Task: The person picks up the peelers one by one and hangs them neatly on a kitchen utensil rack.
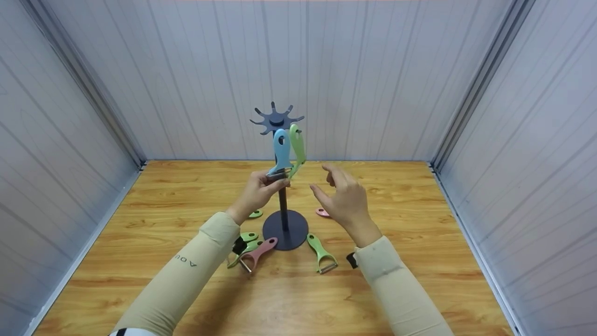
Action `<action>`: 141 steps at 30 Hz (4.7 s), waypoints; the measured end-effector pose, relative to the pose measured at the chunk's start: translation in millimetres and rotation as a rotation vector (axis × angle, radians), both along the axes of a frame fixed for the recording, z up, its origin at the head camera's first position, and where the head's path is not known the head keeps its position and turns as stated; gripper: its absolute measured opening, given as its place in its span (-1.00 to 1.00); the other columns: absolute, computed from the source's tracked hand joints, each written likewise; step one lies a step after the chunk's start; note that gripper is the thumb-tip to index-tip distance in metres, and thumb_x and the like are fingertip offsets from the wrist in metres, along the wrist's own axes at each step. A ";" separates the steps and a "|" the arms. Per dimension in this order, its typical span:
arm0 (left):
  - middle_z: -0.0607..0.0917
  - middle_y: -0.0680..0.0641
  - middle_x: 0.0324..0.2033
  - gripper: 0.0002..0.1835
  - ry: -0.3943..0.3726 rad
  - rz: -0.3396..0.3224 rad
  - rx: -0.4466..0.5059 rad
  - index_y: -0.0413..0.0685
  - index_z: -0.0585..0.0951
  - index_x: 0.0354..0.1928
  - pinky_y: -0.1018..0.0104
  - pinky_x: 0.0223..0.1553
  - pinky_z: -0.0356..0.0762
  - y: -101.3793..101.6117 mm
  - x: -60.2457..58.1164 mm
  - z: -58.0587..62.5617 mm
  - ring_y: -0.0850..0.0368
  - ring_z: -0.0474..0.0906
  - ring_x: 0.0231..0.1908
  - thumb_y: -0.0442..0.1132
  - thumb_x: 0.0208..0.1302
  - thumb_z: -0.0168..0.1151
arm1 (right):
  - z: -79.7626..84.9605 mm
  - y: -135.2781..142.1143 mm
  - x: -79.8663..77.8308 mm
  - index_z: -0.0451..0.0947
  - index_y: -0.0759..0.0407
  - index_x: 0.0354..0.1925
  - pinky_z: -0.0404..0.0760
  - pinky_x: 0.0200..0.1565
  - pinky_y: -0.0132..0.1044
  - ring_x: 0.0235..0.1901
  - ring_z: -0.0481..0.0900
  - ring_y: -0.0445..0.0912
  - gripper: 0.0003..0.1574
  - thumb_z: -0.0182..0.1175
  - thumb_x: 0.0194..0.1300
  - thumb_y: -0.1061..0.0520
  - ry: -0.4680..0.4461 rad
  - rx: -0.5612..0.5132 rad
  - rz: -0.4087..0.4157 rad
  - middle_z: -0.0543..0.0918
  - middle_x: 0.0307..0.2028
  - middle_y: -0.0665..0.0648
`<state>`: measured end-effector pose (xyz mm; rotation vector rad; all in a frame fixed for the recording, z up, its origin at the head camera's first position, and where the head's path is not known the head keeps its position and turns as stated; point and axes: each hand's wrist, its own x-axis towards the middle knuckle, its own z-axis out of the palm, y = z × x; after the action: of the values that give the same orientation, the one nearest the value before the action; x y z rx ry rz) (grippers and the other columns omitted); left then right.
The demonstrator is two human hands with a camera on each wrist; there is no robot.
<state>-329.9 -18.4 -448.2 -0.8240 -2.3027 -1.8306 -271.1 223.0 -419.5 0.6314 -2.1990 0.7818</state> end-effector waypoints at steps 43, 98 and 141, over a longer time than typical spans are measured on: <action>0.75 0.06 -0.27 -0.86 -0.022 -0.004 -0.010 -0.02 0.72 -0.18 0.31 -0.14 0.65 -2.3 0.3 0.1 0.22 0.69 -0.22 -0.16 0.34 0.28 | -85.1 6.6 8.2 0.53 0.09 0.12 0.46 -0.45 -0.24 -0.46 0.48 -0.17 -0.28 0.47 0.06 -0.16 -0.553 0.251 -0.071 0.59 -0.35 0.00; 0.73 0.02 -0.31 -0.87 -0.003 -0.010 0.006 -0.03 0.72 -0.23 0.25 -0.16 0.65 -1.4 -0.9 -0.8 -0.02 0.69 -0.22 -0.15 0.33 0.29 | -126.9 -12.9 17.7 0.65 0.19 -0.08 0.44 -0.51 -0.21 -0.60 0.48 -0.15 -0.57 0.43 0.13 -0.01 -0.911 0.431 -0.074 0.56 -0.58 -0.06; 0.74 0.00 -0.30 -0.83 0.012 -0.004 -0.015 -0.09 0.72 -0.18 0.30 -0.18 0.65 -2.0 -1.4 -2.4 0.17 0.68 -0.26 -0.15 0.33 0.29 | -66.0 -3.1 7.3 0.57 0.20 0.03 0.47 -0.52 -0.22 -0.61 0.49 -0.15 -0.52 0.33 0.21 -0.01 -0.688 0.202 -0.100 0.61 -0.50 0.03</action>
<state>-331.3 -20.5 -450.6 -0.8398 -2.3124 -1.8072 -263.7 219.9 -485.5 0.3683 -2.9381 0.8099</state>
